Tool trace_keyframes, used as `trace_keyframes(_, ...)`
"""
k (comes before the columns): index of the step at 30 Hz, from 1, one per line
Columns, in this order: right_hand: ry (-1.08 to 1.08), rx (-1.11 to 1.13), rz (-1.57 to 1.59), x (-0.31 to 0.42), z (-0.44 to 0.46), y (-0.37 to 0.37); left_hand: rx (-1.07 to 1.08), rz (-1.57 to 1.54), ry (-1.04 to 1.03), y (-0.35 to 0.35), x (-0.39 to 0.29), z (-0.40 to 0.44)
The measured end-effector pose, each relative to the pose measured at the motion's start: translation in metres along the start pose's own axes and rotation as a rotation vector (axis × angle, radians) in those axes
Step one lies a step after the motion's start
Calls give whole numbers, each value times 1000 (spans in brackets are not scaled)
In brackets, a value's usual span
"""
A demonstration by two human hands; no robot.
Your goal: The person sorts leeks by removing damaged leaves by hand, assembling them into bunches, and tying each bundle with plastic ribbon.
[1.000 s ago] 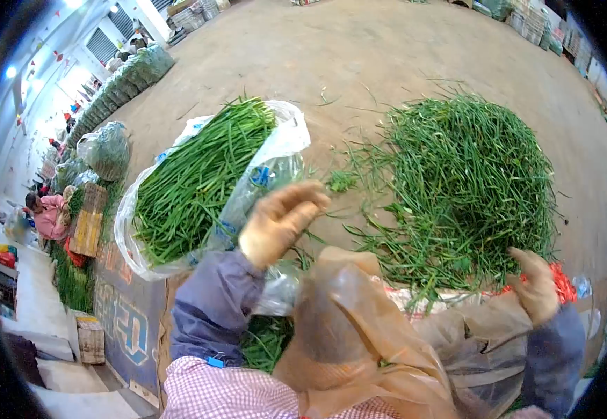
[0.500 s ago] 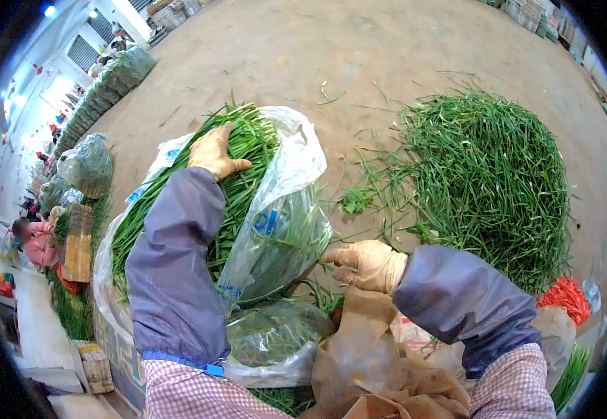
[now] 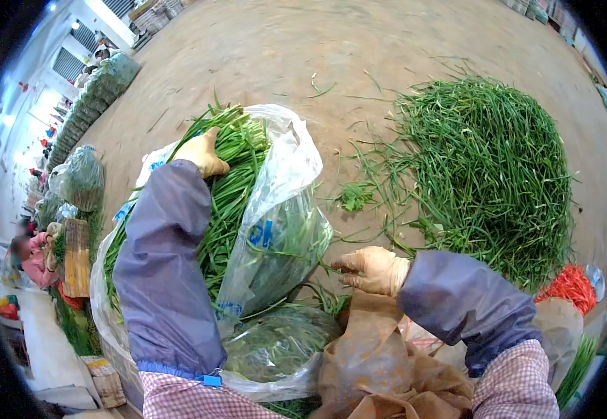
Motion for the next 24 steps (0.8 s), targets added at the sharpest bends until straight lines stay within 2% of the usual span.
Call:
trace_keyframes(5,-29,-185,305,6,13,11,-46,-419,-47,12,30,-12)
trace_keyframes(6,-99,-217,622,-2,28,19,-68,-499,-51,12,35,-17)
trace_keyframes(8,0,-349,860,7,49,38,-149,-569,-46,7,51,-12)
trace_keyframes(11,40,-464,1014,40,83,69,-120,-625,-70,12,68,-13)
trace_keyframes(14,119,-544,1076,71,140,76,-146,-648,-17,25,57,-30)
trace_keyframes(15,98,-566,1197,67,172,73,-92,-766,-49,20,57,-28)
trace_keyframes(19,54,-555,1456,71,259,72,-162,-496,-41,26,48,-40)
trace_keyframes(22,343,-474,1608,71,277,68,-124,-525,-73,19,36,-49)
trace_keyframes(23,231,-576,1664,67,285,66,-163,-567,-180,0,44,-38)
trace_keyframes(24,282,-611,1686,66,286,62,-212,-536,-238,-8,47,-36)
Point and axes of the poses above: each hand's wrist, its own z-axis towards the middle knuckle, its own y-axis out of the back of the hand, x = y × z, the point moved 1 cm from there along z, towards the middle knuckle, and after that the axes turned 4 degrees about y, right-handed, at the moved point
